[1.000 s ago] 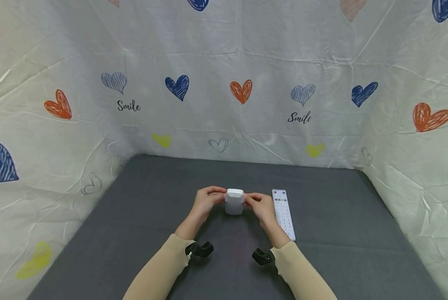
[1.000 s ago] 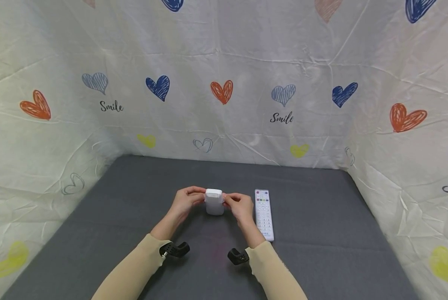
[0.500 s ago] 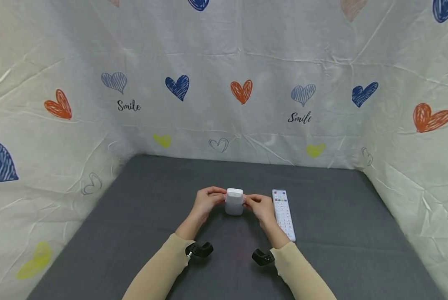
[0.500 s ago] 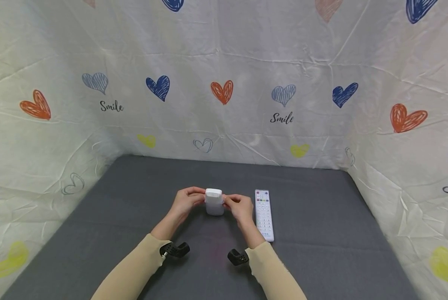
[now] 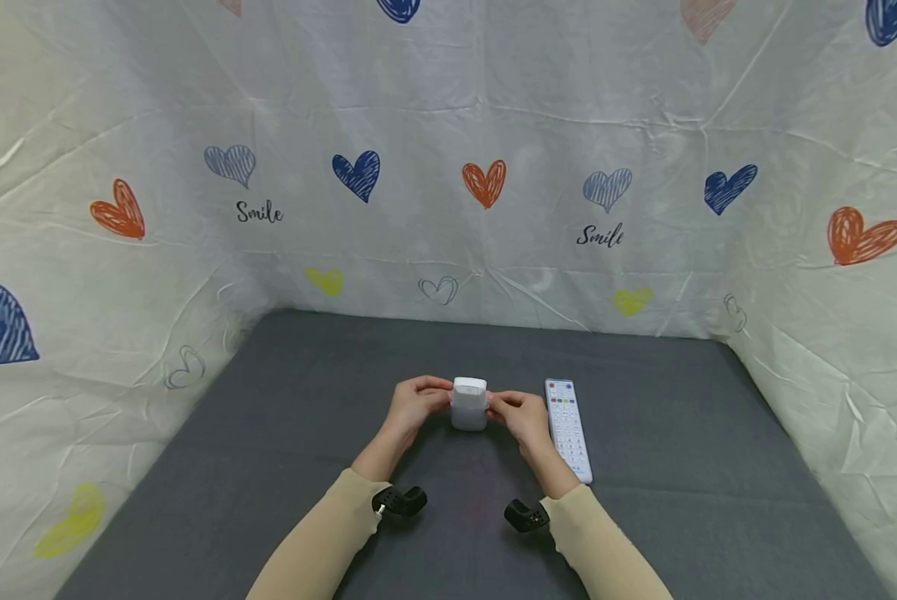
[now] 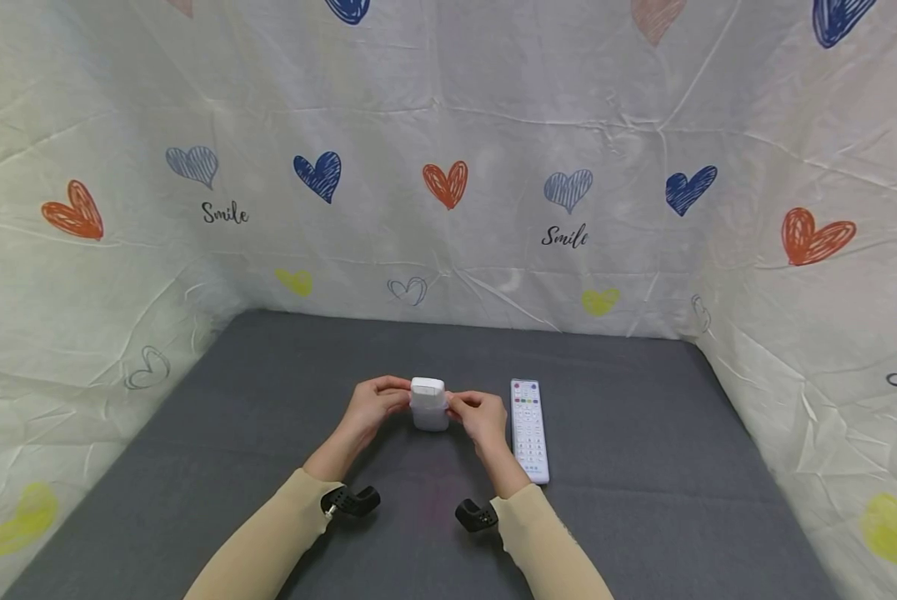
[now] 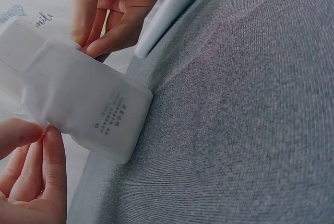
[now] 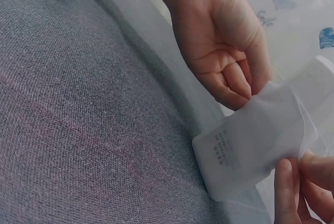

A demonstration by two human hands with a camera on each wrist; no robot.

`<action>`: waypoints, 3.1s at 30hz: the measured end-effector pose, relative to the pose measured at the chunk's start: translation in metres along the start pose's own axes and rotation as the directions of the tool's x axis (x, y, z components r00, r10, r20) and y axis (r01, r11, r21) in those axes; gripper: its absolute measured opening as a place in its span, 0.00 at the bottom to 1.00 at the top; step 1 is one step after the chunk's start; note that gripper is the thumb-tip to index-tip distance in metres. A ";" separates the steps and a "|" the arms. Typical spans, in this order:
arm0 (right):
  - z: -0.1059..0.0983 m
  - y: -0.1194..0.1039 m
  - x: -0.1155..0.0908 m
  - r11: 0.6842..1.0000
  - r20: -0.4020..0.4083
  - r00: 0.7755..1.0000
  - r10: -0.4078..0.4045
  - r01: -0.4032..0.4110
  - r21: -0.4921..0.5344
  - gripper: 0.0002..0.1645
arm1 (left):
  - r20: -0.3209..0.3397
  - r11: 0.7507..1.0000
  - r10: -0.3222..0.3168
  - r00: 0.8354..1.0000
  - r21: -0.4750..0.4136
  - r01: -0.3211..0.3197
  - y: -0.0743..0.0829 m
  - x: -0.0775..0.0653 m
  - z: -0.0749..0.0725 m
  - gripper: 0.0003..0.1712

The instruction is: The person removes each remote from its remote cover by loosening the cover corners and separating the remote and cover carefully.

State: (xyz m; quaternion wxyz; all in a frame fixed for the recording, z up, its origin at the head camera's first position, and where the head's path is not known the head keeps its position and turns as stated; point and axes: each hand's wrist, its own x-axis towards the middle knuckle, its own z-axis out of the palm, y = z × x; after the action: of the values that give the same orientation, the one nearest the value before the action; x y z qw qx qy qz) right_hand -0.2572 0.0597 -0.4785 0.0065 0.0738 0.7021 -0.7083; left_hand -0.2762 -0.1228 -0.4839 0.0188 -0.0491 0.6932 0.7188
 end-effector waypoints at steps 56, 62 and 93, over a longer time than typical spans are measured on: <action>0.001 0.009 0.000 1.000 -0.025 1.000 0.019 -0.019 -0.013 0.09 | 0.000 0.993 0.011 1.000 0.118 -0.011 -0.008 0.003 0.001 0.06; 0.002 0.010 -0.001 1.000 -0.040 0.999 0.015 -0.016 -0.026 0.09 | 0.010 0.993 0.025 1.000 0.117 -0.026 -0.009 0.002 0.001 0.06; 0.004 0.010 -0.001 0.961 -0.090 0.990 -0.106 0.079 -0.267 0.06 | 0.017 0.988 0.047 0.999 0.146 -0.049 -0.014 0.005 0.001 0.06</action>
State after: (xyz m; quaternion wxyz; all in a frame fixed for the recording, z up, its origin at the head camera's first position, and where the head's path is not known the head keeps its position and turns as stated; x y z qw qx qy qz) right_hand -0.2558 0.0553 -0.4882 -0.0532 0.0758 0.7918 -0.6038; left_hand -0.2799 -0.1217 -0.4979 0.0099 -0.0259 0.7448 0.6667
